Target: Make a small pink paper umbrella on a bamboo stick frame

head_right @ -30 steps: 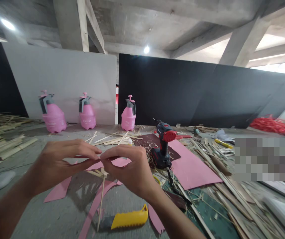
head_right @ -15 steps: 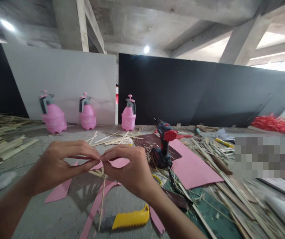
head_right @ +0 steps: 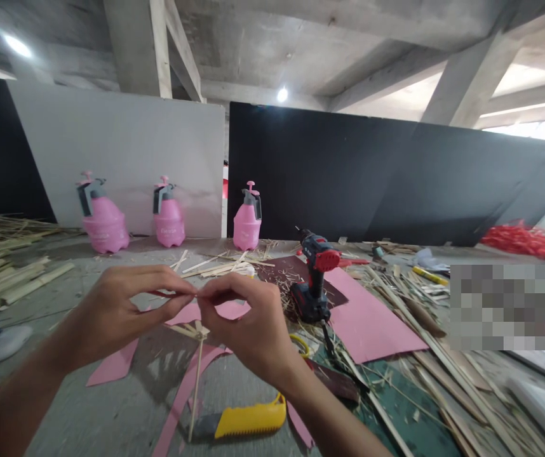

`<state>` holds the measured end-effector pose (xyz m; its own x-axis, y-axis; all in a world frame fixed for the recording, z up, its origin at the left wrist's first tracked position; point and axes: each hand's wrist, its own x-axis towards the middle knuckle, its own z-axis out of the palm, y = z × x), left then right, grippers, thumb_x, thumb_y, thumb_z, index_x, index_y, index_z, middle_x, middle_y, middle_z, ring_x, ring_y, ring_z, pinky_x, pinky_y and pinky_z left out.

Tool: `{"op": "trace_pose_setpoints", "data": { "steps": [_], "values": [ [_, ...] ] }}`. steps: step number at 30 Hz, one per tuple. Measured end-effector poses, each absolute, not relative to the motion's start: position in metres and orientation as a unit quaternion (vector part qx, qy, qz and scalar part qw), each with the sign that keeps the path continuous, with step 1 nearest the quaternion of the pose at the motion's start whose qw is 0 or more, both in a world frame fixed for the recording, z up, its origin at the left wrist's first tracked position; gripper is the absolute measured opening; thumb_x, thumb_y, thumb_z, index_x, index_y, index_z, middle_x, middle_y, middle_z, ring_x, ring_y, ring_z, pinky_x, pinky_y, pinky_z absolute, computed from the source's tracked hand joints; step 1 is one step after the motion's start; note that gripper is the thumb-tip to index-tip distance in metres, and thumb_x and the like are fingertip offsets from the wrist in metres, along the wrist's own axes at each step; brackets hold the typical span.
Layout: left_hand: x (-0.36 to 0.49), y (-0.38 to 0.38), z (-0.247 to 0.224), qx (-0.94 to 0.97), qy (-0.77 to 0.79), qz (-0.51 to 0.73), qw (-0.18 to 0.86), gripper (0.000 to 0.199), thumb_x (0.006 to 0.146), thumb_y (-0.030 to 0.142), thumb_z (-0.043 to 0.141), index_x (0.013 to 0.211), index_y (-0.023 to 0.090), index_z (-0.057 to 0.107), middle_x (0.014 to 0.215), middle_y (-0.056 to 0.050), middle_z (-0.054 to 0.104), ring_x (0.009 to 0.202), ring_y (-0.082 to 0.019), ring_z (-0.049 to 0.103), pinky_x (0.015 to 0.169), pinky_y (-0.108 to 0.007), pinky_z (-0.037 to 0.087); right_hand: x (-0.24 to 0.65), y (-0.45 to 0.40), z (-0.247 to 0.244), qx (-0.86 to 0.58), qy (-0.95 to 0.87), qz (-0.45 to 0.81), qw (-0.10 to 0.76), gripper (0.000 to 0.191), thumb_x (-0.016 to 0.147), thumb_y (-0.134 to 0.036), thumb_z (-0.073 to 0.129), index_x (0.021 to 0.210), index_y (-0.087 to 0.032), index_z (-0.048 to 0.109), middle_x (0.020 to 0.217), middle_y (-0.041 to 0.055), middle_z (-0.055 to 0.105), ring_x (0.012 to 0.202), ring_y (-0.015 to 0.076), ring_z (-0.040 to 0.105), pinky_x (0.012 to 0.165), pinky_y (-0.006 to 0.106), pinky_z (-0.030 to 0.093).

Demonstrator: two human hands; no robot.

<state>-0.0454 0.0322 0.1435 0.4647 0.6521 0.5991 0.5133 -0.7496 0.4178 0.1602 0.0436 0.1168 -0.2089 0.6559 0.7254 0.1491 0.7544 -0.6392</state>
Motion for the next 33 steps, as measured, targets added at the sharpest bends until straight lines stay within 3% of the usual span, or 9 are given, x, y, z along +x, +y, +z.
{"op": "trace_pose_setpoints", "data": {
  "steps": [7,13,15,20,26,33],
  "values": [
    [-0.043,0.035,0.141,0.856,0.332,0.391,0.06,0.012,0.097,0.024,0.063,0.104,0.024,0.073,0.094,0.003,0.076,0.084,-0.012,0.07,0.074,-0.022,0.053,0.162,0.046,0.117,-0.283,-0.721,0.265,0.574,0.014,0.076,-0.006,0.071,0.082,-0.019,0.073,0.076,-0.0012,0.075,0.069,0.0116,0.07,0.067,0.02,0.059],
    [-0.042,0.043,0.131,0.873,0.249,0.39,-0.156,0.008,0.098,0.016,0.062,0.104,0.016,0.067,0.103,-0.002,0.075,0.094,-0.015,0.07,0.085,-0.029,0.051,0.163,0.054,0.115,-0.305,-0.647,0.415,0.562,0.006,0.075,-0.02,0.078,0.078,-0.02,0.073,0.077,0.0026,0.075,0.071,0.0148,0.071,0.067,0.025,0.059],
    [-0.042,0.044,0.129,0.875,0.233,0.383,-0.18,0.006,0.098,0.015,0.061,0.102,0.015,0.066,0.102,-0.002,0.075,0.092,-0.015,0.07,0.087,-0.03,0.05,0.162,0.055,0.115,-0.305,-0.622,0.463,0.553,0.009,0.073,-0.023,0.081,0.077,-0.02,0.073,0.077,0.003,0.075,0.071,0.0149,0.072,0.068,0.025,0.059],
    [-0.041,0.045,0.13,0.876,0.227,0.399,-0.149,0.003,0.097,0.015,0.064,0.095,0.016,0.066,0.093,-0.001,0.076,0.085,-0.014,0.07,0.083,-0.03,0.052,0.162,0.055,0.116,-0.299,-0.611,0.498,0.539,0.012,0.07,-0.022,0.084,0.077,-0.02,0.075,0.078,0.0021,0.076,0.071,0.0138,0.072,0.068,0.023,0.059],
    [-0.041,0.04,0.135,0.858,0.244,0.448,-0.059,0.005,0.091,0.015,0.07,0.093,0.02,0.069,0.09,0.002,0.077,0.082,-0.013,0.07,0.074,-0.026,0.055,0.167,0.051,0.12,-0.268,-0.689,0.39,0.549,0.012,0.075,-0.012,0.077,0.084,-0.02,0.078,0.081,0.0017,0.078,0.074,0.0136,0.073,0.069,0.021,0.06],
    [-0.042,0.035,0.141,0.861,0.234,0.452,-0.004,0.01,0.09,0.011,0.07,0.094,0.02,0.072,0.092,0.001,0.077,0.085,-0.011,0.072,0.077,-0.021,0.056,0.166,0.044,0.122,-0.27,-0.716,0.345,0.544,0.01,0.077,-0.011,0.076,0.082,-0.02,0.079,0.079,0.0008,0.078,0.072,0.0131,0.073,0.068,0.019,0.061]
  ]
}}
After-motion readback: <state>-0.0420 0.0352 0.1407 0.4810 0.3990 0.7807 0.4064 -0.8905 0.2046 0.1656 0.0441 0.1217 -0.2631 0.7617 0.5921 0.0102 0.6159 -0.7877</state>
